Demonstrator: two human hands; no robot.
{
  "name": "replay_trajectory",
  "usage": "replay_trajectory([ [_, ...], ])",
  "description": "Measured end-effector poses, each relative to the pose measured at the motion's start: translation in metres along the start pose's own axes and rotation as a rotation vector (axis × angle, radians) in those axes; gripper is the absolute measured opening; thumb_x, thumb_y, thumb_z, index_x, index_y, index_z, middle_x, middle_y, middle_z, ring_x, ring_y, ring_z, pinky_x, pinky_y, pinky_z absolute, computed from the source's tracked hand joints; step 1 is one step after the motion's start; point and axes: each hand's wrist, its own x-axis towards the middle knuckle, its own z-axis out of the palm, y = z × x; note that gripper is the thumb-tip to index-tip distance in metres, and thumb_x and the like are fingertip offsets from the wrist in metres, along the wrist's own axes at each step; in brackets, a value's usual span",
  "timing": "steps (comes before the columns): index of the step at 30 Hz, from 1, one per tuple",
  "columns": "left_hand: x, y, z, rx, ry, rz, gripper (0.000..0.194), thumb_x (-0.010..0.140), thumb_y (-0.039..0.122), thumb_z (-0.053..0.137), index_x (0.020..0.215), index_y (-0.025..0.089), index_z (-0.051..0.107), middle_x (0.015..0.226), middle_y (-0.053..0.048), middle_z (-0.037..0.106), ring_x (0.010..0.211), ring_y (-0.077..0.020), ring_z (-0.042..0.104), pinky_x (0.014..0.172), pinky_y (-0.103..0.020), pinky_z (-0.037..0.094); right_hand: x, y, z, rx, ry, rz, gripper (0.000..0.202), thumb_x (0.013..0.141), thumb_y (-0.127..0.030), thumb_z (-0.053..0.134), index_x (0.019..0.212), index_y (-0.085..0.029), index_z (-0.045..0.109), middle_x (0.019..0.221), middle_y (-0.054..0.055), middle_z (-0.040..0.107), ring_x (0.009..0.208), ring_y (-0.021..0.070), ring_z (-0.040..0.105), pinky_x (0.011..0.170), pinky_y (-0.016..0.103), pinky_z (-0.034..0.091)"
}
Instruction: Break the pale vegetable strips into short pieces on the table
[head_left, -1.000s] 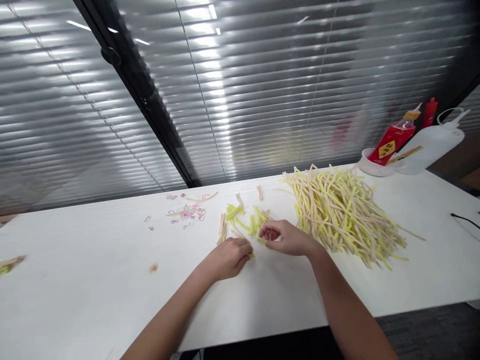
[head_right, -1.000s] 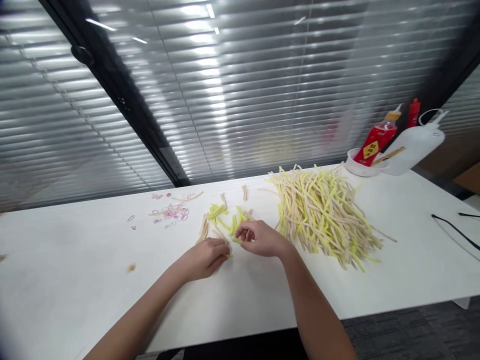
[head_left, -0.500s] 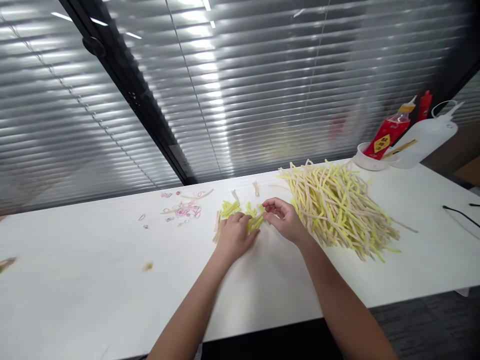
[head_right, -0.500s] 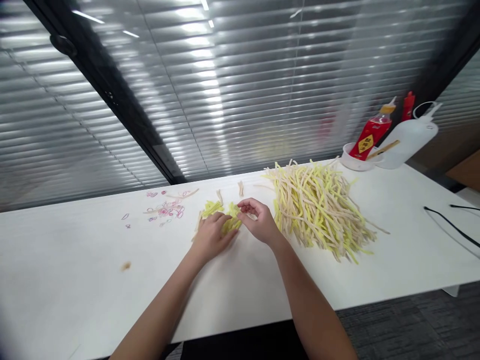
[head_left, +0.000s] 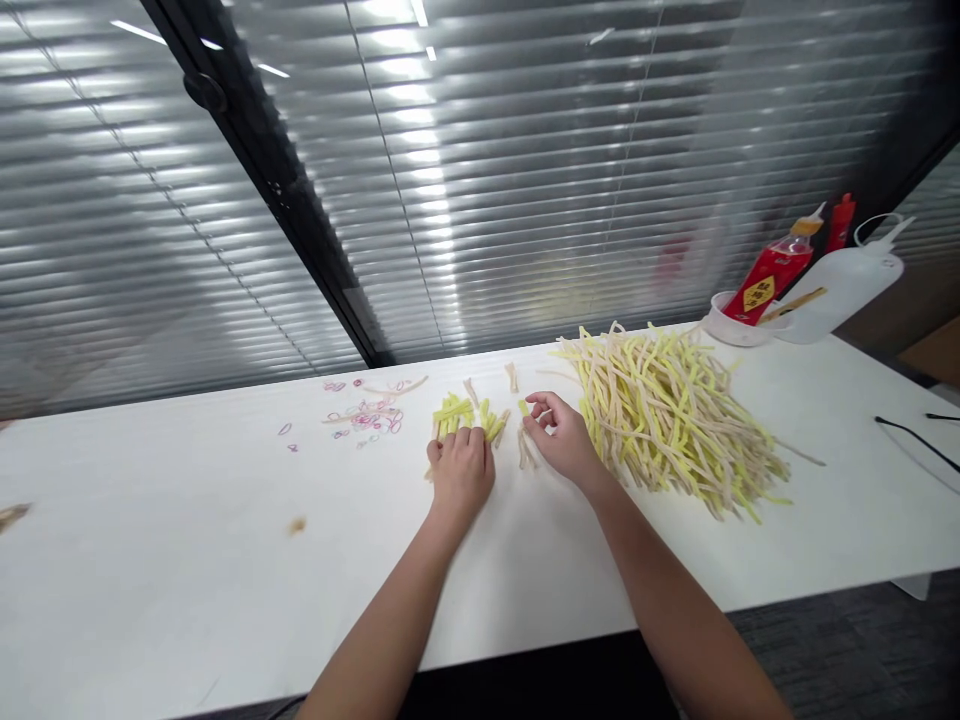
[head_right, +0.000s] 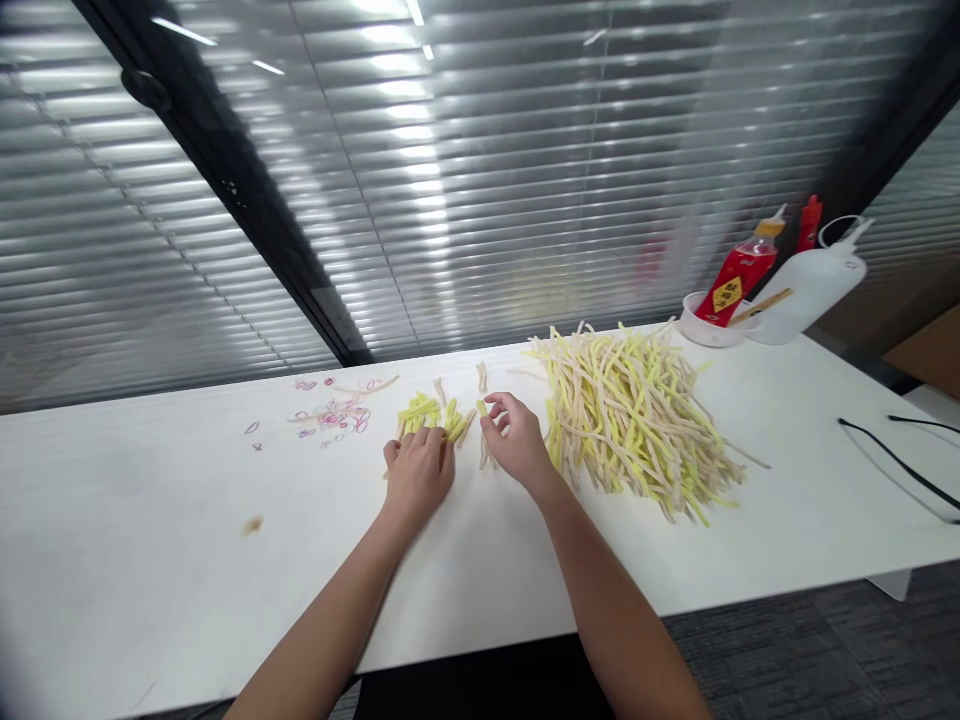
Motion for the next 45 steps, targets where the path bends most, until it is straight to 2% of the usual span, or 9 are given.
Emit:
replay_trajectory([
  [3,0.001,-0.003,0.003,0.023,0.045,-0.045,0.028,0.094,0.028,0.03,0.101,0.019,0.056,0.088,-0.011,0.061,0.087,-0.026,0.054,0.081,-0.043,0.027,-0.001,0.007,0.005,-0.104,-0.012,0.009,0.034,0.079,-0.032,0.056,0.11,-0.019,0.057,0.091,0.003,0.061,0.06,0.0104,0.055,0.066,0.028,0.048],
  [12,-0.003,-0.008,0.015,0.028,0.054,0.011,0.028,0.091,0.04,0.042,0.104,0.023,0.059,0.106,-0.011,0.058,0.098,-0.0284,0.051,0.08,-0.04,0.036,-0.011,0.014,0.014,-0.502,-0.087,-0.116,0.021,0.08,-0.023,0.057,0.098,-0.017,0.064,0.101,0.012,0.063,0.1,0.0258,0.055,0.092,0.04,0.041],
  [18,0.007,-0.032,0.022,-0.134,0.158,0.055,0.03,0.092,0.026,0.039,0.113,0.022,0.059,0.111,-0.011,0.059,0.101,-0.0262,0.053,0.086,-0.039,0.038,-0.014,0.019,0.041,-0.015,-0.179,0.065,0.039,0.079,-0.033,0.061,0.116,-0.02,0.058,0.116,0.01,0.06,0.094,0.0205,0.063,0.083,0.035,0.051],
  [22,0.005,-0.036,0.024,-0.233,0.296,0.118,0.035,0.092,0.031,0.039,0.119,0.02,0.058,0.117,-0.012,0.06,0.109,-0.0267,0.052,0.097,-0.043,0.033,-0.014,0.025,0.053,0.14,-0.073,-0.065,0.038,0.08,-0.026,0.055,0.118,-0.023,0.057,0.128,0.009,0.054,0.106,0.0192,0.06,0.086,0.033,0.051],
  [28,-0.012,-0.014,0.022,-0.228,0.075,0.511,0.027,0.088,0.034,0.046,0.104,0.024,0.067,0.108,-0.008,0.065,0.109,-0.025,0.052,0.1,-0.045,0.029,-0.018,0.019,0.011,-0.552,0.181,-0.311,0.033,0.084,-0.01,0.042,0.108,-0.013,0.064,0.115,0.016,0.058,0.114,0.027,0.048,0.1,0.042,0.036],
  [32,-0.021,-0.01,0.027,-0.174,0.172,0.299,0.028,0.088,0.021,0.041,0.091,0.022,0.069,0.108,-0.01,0.064,0.111,-0.027,0.05,0.105,-0.052,0.021,-0.023,0.008,-0.029,-0.946,0.324,-0.032,0.036,0.082,-0.003,0.038,0.103,-0.008,0.067,0.107,0.024,0.059,0.106,0.0337,0.047,0.088,0.048,0.034],
  [36,-0.031,-0.011,0.03,-0.138,0.295,0.079,0.028,0.086,0.016,0.042,0.091,0.022,0.069,0.123,-0.012,0.059,0.127,-0.0322,0.038,0.107,-0.061,0.005,-0.027,0.004,-0.052,-1.149,0.195,0.175,0.033,0.083,-0.003,0.04,0.095,-0.009,0.071,0.1,0.022,0.063,0.103,0.0329,0.05,0.086,0.048,0.029],
  [40,-0.037,-0.011,0.028,-0.177,0.324,0.074,0.029,0.086,0.018,0.042,0.098,0.025,0.067,0.123,-0.01,0.06,0.127,-0.0314,0.039,0.106,-0.062,0.007,-0.029,-0.004,-0.065,-1.222,0.203,0.119,0.034,0.084,-0.005,0.039,0.094,-0.011,0.071,0.098,0.019,0.063,0.1,0.0303,0.051,0.084,0.044,0.027],
  [45,-0.036,-0.012,0.027,-0.233,0.361,0.096,0.026,0.083,0.016,0.045,0.094,0.023,0.067,0.106,-0.01,0.065,0.11,-0.0285,0.052,0.102,-0.059,0.02,-0.029,-0.031,-0.074,-1.175,0.446,-0.046,0.032,0.088,-0.014,0.039,0.096,-0.015,0.07,0.1,0.017,0.061,0.096,0.0278,0.048,0.081,0.041,0.025],
])
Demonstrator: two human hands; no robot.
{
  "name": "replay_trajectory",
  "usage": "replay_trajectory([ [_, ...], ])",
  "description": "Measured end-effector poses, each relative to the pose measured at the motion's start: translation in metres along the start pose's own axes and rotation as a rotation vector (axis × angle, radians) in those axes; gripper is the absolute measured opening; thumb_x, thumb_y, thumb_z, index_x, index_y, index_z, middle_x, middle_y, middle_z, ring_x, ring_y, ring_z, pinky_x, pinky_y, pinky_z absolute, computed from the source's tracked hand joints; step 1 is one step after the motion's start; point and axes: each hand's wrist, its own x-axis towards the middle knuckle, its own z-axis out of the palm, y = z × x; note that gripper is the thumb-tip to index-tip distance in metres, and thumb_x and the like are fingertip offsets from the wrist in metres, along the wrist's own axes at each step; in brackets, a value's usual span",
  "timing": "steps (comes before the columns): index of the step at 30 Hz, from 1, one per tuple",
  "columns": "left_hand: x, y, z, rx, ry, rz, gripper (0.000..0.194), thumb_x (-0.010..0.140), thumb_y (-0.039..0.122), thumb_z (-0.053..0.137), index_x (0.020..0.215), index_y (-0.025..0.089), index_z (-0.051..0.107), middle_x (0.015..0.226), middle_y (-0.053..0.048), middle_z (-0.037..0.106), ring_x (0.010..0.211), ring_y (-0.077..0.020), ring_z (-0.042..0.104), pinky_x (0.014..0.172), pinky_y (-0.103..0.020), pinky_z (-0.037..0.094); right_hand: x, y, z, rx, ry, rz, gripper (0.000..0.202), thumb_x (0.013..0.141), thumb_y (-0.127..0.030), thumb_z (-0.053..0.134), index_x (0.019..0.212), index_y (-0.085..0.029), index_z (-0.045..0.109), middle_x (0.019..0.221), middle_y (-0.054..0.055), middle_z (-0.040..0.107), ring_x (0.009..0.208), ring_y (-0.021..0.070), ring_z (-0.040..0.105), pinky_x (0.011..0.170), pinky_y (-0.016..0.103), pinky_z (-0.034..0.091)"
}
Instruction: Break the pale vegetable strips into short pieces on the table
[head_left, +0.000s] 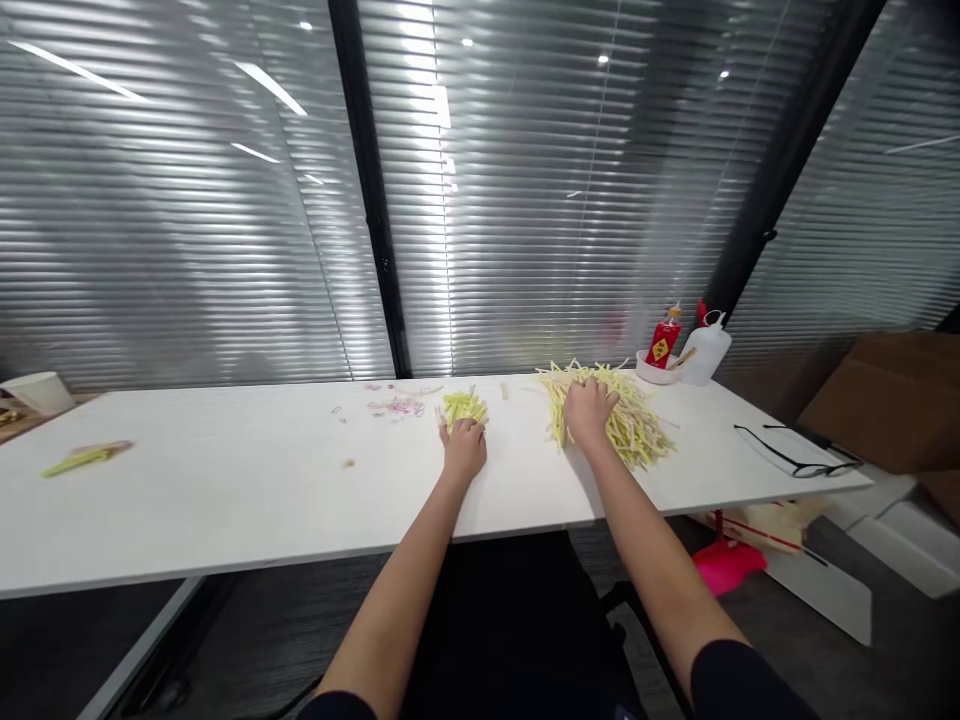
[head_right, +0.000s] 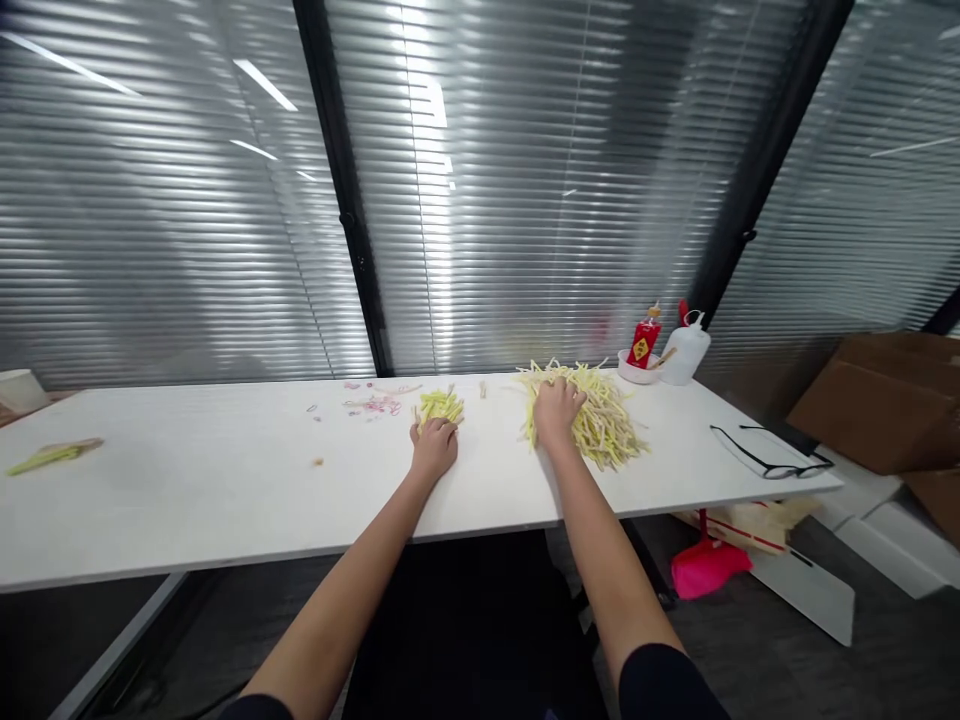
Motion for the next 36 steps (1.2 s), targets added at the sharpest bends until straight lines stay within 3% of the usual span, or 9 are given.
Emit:
replay_trajectory([
  [4,-0.001,-0.002,-0.002,-0.138,0.036,0.046,0.023,0.085,0.017,0.044,0.091,0.021,0.066,0.098,-0.009,0.066,0.102,-0.0261,0.056,0.096,-0.052,0.032,-0.004,-0.015,-0.016,0.144,0.122,-0.065,0.031,0.093,-0.022,0.036,0.097,-0.019,0.067,0.087,0.011,0.064,0.082,0.0216,0.05,0.081,0.039,0.023],
  [8,-0.002,-0.004,-0.002,-0.523,0.066,0.071,0.02,0.086,0.028,0.05,0.096,0.019,0.065,0.097,-0.01,0.066,0.095,-0.0217,0.059,0.088,-0.04,0.043,-0.03,-0.042,-0.009,0.296,0.129,-0.279,0.031,0.095,-0.025,0.036,0.109,-0.022,0.064,0.083,0.008,0.065,0.076,0.0175,0.051,0.083,0.036,0.023],
  [14,0.0,-0.003,0.004,-1.311,0.078,-0.424,0.045,0.077,0.05,0.063,0.106,0.017,0.058,0.091,-0.008,0.065,0.075,-0.0148,0.063,0.069,-0.028,0.047,-0.075,-0.08,0.028,0.462,0.001,-0.439,0.032,0.096,-0.025,0.036,0.111,-0.023,0.064,0.091,0.009,0.068,0.081,0.0187,0.057,0.086,0.034,0.029],
  [17,0.002,-0.003,0.003,-1.488,0.114,-0.598,0.048,0.072,0.052,0.067,0.101,0.015,0.058,0.084,-0.005,0.063,0.064,-0.0101,0.06,0.061,-0.023,0.044,-0.087,-0.086,0.04,0.56,-0.046,-0.492,0.032,0.096,-0.026,0.035,0.109,-0.021,0.064,0.095,0.008,0.069,0.087,0.0196,0.059,0.084,0.032,0.034],
  [20,0.002,-0.005,0.001,-1.55,0.118,-0.676,0.044,0.072,0.049,0.068,0.095,0.013,0.06,0.075,-0.001,0.06,0.056,-0.0065,0.054,0.056,-0.021,0.041,-0.094,-0.084,0.045,0.656,-0.062,-0.421,0.032,0.095,-0.029,0.036,0.109,-0.02,0.064,0.103,0.008,0.067,0.094,0.02,0.059,0.084,0.03,0.039],
  [24,0.001,-0.005,0.003,-1.576,0.044,-0.681,0.038,0.068,0.041,0.074,0.09,0.013,0.062,0.072,0.0,0.06,0.053,-0.0052,0.052,0.053,-0.02,0.038,-0.095,-0.079,0.045,0.78,-0.074,-0.256,0.03,0.094,-0.03,0.038,0.106,-0.02,0.064,0.104,0.007,0.066,0.097,0.0195,0.058,0.083,0.029,0.043],
  [30,0.0,-0.005,0.003,-1.525,-0.002,-0.614,0.032,0.063,0.03,0.078,0.086,0.012,0.065,0.075,-0.002,0.063,0.064,-0.0092,0.059,0.064,-0.024,0.045,-0.091,-0.072,0.051,0.972,-0.075,-0.129,0.028,0.089,-0.031,0.043,0.098,-0.019,0.066,0.099,0.008,0.066,0.091,0.019,0.06,0.084,0.031,0.046],
  [36,-0.003,-0.005,-0.001,-1.577,0.004,-0.678,0.028,0.06,0.026,0.08,0.078,0.014,0.063,0.079,-0.003,0.064,0.073,-0.0115,0.062,0.074,-0.027,0.049,-0.084,-0.063,0.075,1.223,-0.14,0.25,0.029,0.078,-0.042,0.055,0.085,-0.017,0.068,0.083,0.007,0.07,0.073,0.019,0.062,0.07,0.03,0.049],
])
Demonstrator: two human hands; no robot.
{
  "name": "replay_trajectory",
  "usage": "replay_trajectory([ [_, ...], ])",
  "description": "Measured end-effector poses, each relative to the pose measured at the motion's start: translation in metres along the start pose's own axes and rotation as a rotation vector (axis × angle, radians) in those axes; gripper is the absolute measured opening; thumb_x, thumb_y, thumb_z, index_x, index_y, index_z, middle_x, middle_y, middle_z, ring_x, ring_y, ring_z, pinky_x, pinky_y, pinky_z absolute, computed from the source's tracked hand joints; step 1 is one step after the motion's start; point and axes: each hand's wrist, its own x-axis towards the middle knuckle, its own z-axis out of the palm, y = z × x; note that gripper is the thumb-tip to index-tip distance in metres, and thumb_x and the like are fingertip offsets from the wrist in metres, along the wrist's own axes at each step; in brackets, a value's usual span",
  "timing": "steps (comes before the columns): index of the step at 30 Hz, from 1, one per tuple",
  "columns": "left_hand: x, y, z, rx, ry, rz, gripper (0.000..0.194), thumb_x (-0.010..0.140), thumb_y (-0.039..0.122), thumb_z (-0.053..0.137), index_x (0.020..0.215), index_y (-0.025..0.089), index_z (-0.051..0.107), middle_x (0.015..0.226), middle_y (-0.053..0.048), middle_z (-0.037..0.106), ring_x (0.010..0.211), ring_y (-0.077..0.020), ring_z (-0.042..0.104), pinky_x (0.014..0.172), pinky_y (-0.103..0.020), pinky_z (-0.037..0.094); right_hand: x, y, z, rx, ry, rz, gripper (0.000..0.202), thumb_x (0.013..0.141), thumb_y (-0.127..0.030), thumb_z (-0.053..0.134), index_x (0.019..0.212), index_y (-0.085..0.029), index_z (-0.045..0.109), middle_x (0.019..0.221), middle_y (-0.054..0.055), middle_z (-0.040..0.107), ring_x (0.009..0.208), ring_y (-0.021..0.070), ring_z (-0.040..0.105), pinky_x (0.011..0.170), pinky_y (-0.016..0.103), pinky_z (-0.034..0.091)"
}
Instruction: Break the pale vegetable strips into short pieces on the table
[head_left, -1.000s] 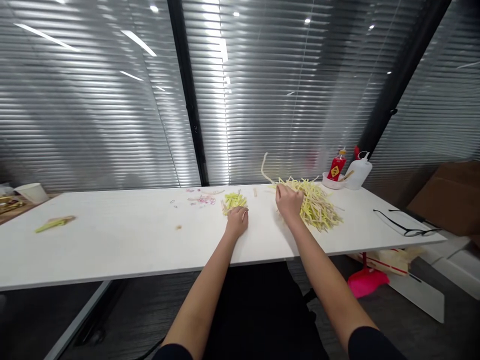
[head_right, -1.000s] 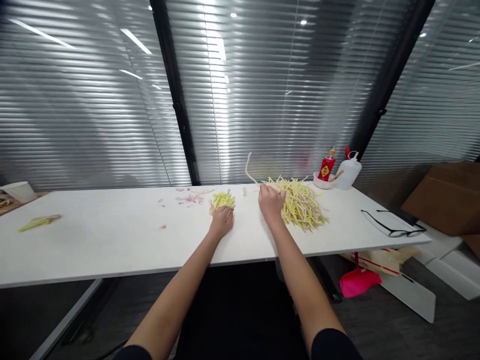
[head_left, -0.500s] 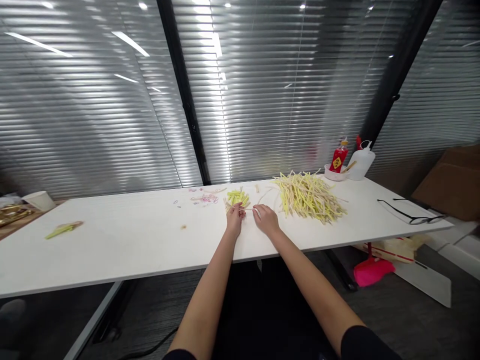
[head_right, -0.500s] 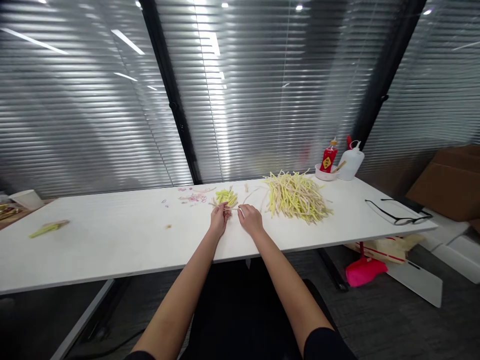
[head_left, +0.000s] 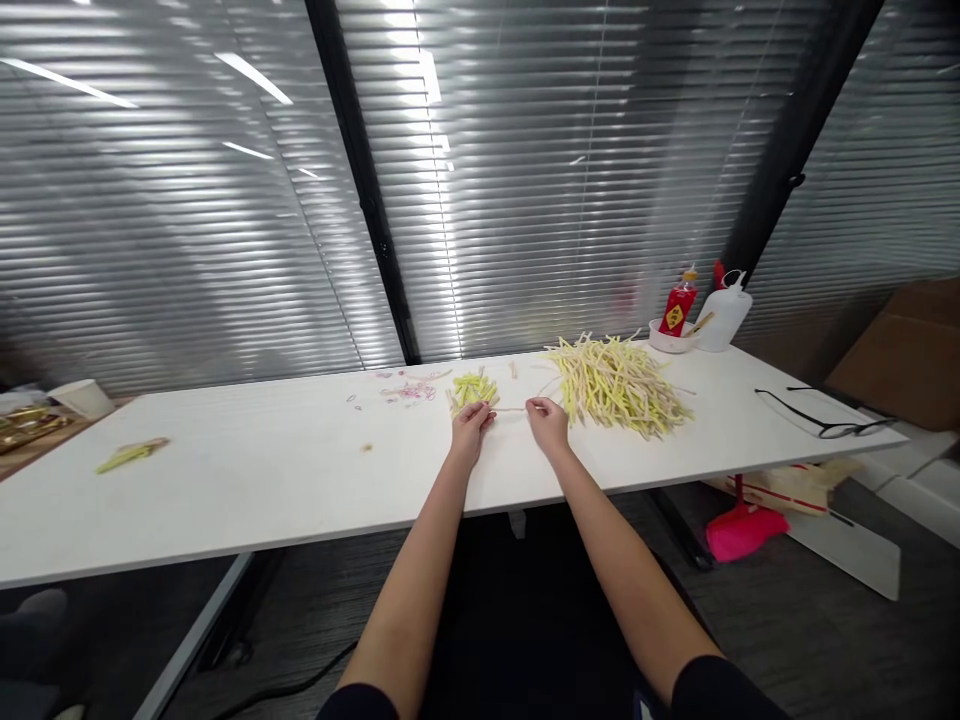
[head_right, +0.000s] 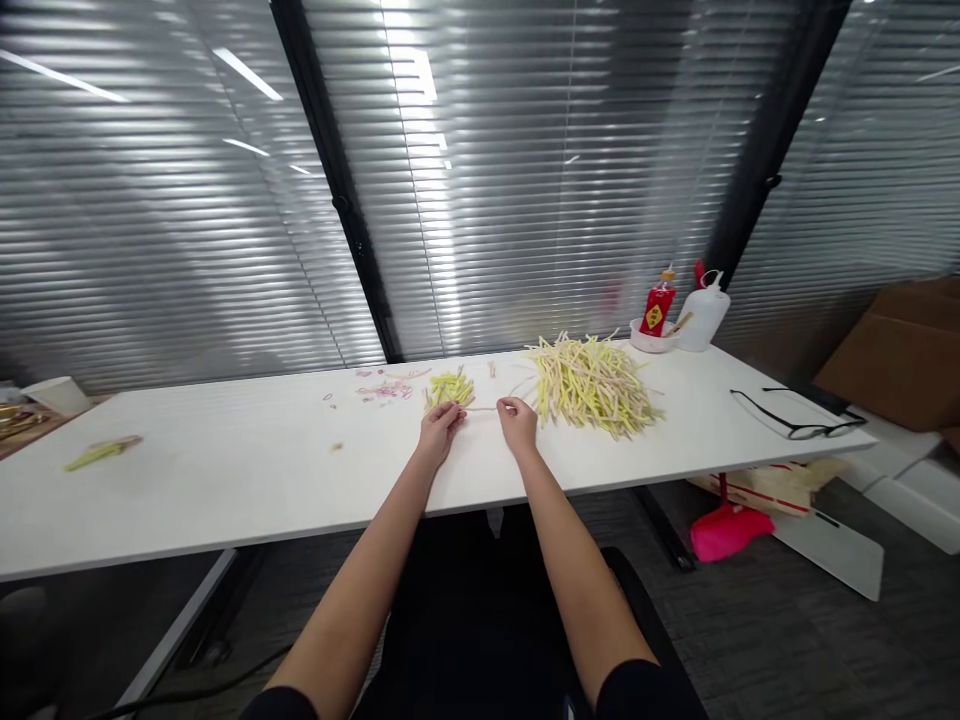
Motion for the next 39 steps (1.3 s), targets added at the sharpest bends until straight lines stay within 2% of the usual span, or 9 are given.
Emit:
replay_trajectory([
  [4,-0.007,-0.004,0.005,0.08,-0.015,0.028,0.025,0.064,0.028,0.075,0.082,0.015,0.063,0.08,-0.004,0.065,0.073,-0.0135,0.063,0.073,-0.03,0.05,0.005,0.01,0.002,0.124,0.018,0.053,0.03,0.072,-0.042,0.06,0.089,-0.017,0.064,0.088,0.007,0.07,0.072,0.0177,0.063,0.068,0.029,0.05],
  [8,-0.012,-0.01,0.009,0.224,-0.062,0.128,0.025,0.06,0.015,0.069,0.084,0.016,0.061,0.083,-0.003,0.064,0.073,-0.0145,0.063,0.076,-0.032,0.049,0.005,0.013,0.005,0.178,0.046,0.073,0.034,0.071,-0.042,0.061,0.096,-0.019,0.056,0.084,0.006,0.068,0.068,0.0161,0.064,0.064,0.029,0.052],
  [13,-0.012,-0.012,0.004,0.354,-0.147,0.165,0.017,0.064,0.013,0.06,0.08,0.016,0.064,0.079,-0.005,0.064,0.075,-0.0167,0.063,0.077,-0.034,0.048,0.004,0.01,0.003,0.317,0.018,0.174,0.035,0.069,-0.042,0.062,0.093,-0.019,0.053,0.081,0.003,0.065,0.061,0.0151,0.064,0.057,0.028,0.054],
  [16,-0.011,-0.011,0.0,0.372,-0.142,0.166,0.019,0.065,0.016,0.063,0.083,0.016,0.066,0.087,-0.006,0.066,0.079,-0.0175,0.062,0.078,-0.034,0.048,0.004,0.007,0.001,0.379,0.063,0.214,0.035,0.067,-0.039,0.065,0.093,-0.019,0.054,0.081,0.002,0.064,0.061,0.0148,0.065,0.058,0.029,0.056],
  [21,-0.017,-0.005,0.001,0.301,-0.21,0.093,0.04,0.056,0.02,0.076,0.095,0.017,0.067,0.092,-0.006,0.066,0.075,-0.0145,0.061,0.072,-0.029,0.046,0.005,0.009,0.0,0.378,0.102,0.221,0.035,0.067,-0.037,0.064,0.093,-0.018,0.053,0.08,0.001,0.062,0.06,0.014,0.065,0.059,0.029,0.057],
  [24,-0.021,-0.001,0.003,0.31,-0.239,0.087,0.036,0.055,0.022,0.078,0.089,0.016,0.069,0.087,-0.005,0.066,0.066,-0.0111,0.057,0.063,-0.025,0.043,0.006,0.011,0.001,0.348,0.108,0.221,0.034,0.067,-0.038,0.063,0.093,-0.019,0.053,0.079,0.001,0.062,0.058,0.0137,0.064,0.056,0.028,0.057],
  [29,-0.022,0.001,0.006,0.31,-0.193,0.092,0.023,0.064,0.035,0.076,0.071,0.015,0.067,0.089,-0.006,0.067,0.058,-0.0078,0.05,0.051,-0.022,0.036,0.006,0.013,0.002,0.293,0.112,0.219,0.031,0.066,-0.035,0.062,0.091,-0.018,0.056,0.08,0.002,0.062,0.055,0.0129,0.062,0.053,0.028,0.056],
  [33,-0.021,0.002,0.006,0.216,-0.104,0.042,0.028,0.067,0.041,0.073,0.073,0.016,0.065,0.068,-0.003,0.061,0.055,-0.0089,0.05,0.05,-0.022,0.036,0.005,0.015,0.002,0.24,0.069,0.201,0.032,0.066,-0.036,0.062,0.091,-0.017,0.059,0.083,0.004,0.064,0.054,0.0123,0.06,0.052,0.028,0.055],
  [39,-0.02,0.006,0.008,0.0,0.015,-0.021,0.032,0.065,0.042,0.074,0.077,0.016,0.059,0.072,0.0,0.058,0.057,-0.0062,0.053,0.051,-0.019,0.037,0.004,0.016,0.002,0.202,-0.044,0.143,0.033,0.068,-0.036,0.061,0.094,-0.015,0.063,0.084,0.005,0.065,0.053,0.0121,0.058,0.051,0.026,0.05],
])
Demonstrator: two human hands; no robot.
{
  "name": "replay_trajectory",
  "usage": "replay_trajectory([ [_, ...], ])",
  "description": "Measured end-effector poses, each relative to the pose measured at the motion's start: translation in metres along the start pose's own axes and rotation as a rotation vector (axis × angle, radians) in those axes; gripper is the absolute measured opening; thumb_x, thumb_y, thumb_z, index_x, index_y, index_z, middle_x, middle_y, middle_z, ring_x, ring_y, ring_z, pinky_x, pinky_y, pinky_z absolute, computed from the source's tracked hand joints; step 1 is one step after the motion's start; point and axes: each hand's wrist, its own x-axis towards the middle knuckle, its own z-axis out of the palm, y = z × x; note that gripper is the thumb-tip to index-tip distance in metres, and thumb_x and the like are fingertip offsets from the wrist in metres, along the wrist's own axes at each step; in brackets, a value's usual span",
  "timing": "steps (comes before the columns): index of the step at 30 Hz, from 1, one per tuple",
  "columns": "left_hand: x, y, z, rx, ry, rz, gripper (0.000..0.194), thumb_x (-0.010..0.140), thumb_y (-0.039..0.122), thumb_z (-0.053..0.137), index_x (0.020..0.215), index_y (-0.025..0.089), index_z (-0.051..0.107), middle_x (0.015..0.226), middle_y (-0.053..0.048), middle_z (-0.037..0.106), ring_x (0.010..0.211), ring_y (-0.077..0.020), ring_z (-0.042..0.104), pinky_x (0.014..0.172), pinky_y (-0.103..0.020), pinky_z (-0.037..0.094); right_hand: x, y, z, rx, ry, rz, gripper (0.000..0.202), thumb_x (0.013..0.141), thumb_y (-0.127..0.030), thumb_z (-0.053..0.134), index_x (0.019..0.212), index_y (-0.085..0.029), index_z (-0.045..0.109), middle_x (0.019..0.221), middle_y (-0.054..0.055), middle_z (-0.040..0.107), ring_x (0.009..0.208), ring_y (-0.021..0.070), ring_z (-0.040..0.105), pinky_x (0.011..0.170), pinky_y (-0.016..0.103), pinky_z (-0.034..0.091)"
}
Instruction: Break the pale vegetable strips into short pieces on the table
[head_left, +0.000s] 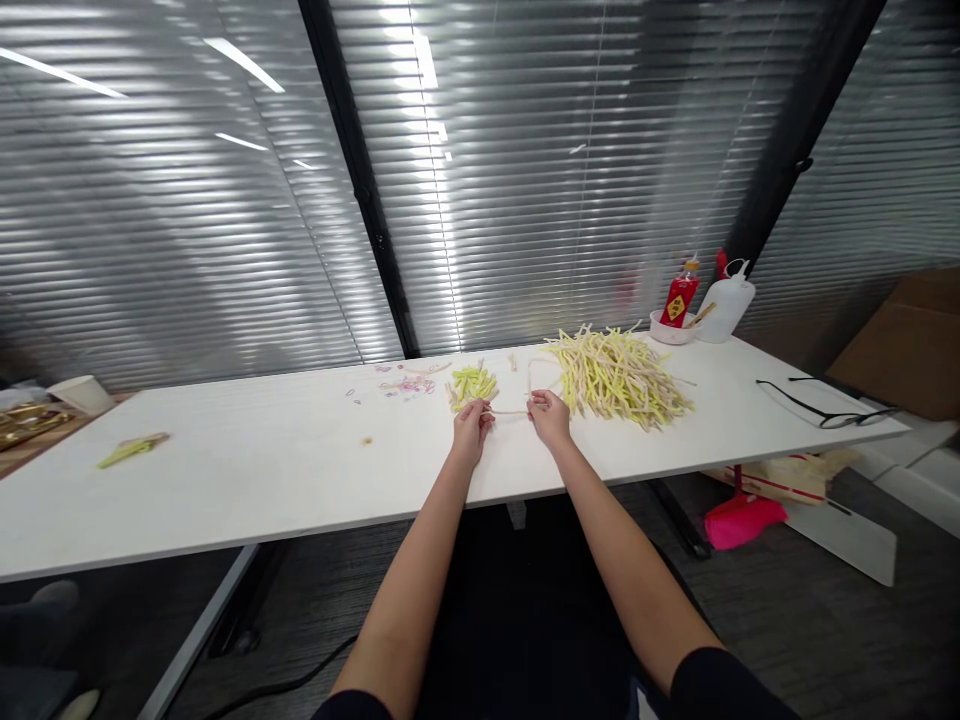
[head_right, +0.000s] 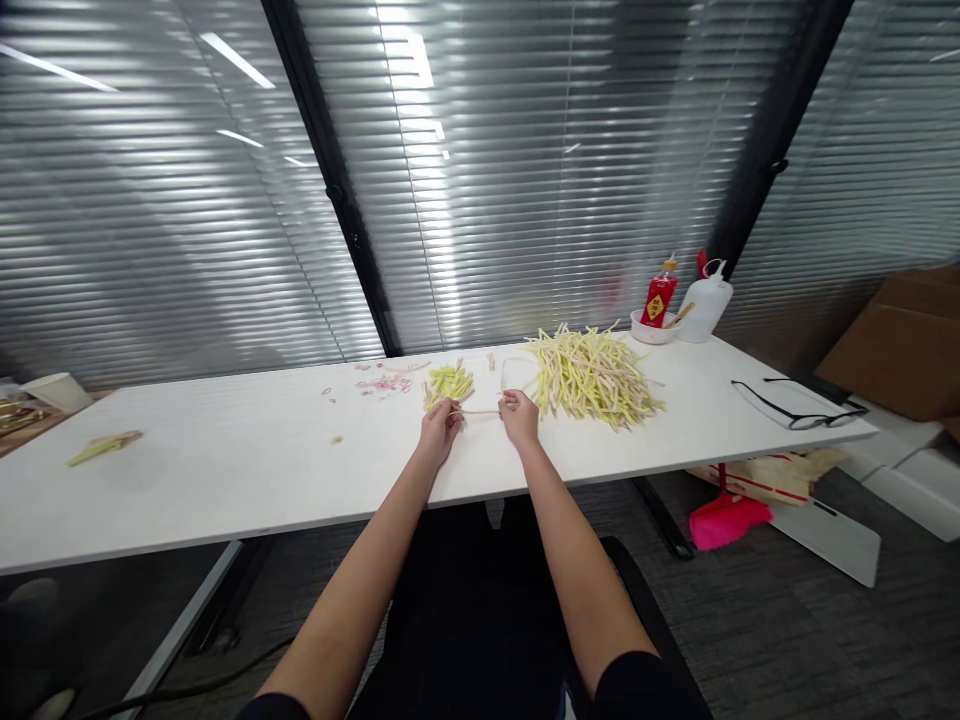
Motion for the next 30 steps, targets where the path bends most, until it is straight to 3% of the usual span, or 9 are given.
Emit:
replay_trajectory([
  [8,-0.001,0.0,0.0,0.01,-0.006,-0.018,0.036,0.062,0.037,0.078,0.079,0.017,0.053,0.066,0.002,0.057,0.055,-0.0062,0.055,0.049,-0.017,0.037,-0.01,-0.015,-0.003,-0.12,-0.2,-0.204,0.026,0.075,-0.035,0.058,0.092,-0.019,0.071,0.09,0.005,0.069,0.057,0.0111,0.049,0.059,0.025,0.044],
  [12,-0.001,0.0,-0.001,-0.024,0.012,-0.036,0.035,0.063,0.033,0.077,0.078,0.017,0.051,0.067,0.003,0.056,0.058,-0.0072,0.059,0.055,-0.017,0.043,-0.014,-0.019,-0.002,-0.162,-0.312,-0.213,0.022,0.075,-0.033,0.059,0.088,-0.021,0.073,0.088,0.004,0.07,0.058,0.0117,0.048,0.059,0.026,0.043],
  [21,0.003,-0.001,-0.002,-0.041,0.064,-0.057,0.022,0.07,0.025,0.068,0.078,0.017,0.048,0.072,0.001,0.058,0.064,-0.0106,0.064,0.06,-0.02,0.048,-0.011,-0.019,-0.002,-0.065,-0.234,-0.197,0.027,0.076,-0.037,0.061,0.093,-0.019,0.072,0.094,0.006,0.07,0.06,0.0124,0.051,0.06,0.026,0.043],
  [30,0.001,0.002,0.0,-0.021,0.071,-0.048,0.024,0.071,0.02,0.061,0.092,0.021,0.05,0.07,0.003,0.056,0.059,-0.0096,0.063,0.058,-0.021,0.048,-0.012,-0.019,-0.002,-0.08,-0.325,-0.195,0.021,0.074,-0.033,0.062,0.085,-0.02,0.075,0.086,0.005,0.072,0.062,0.0133,0.053,0.06,0.026,0.041],
])
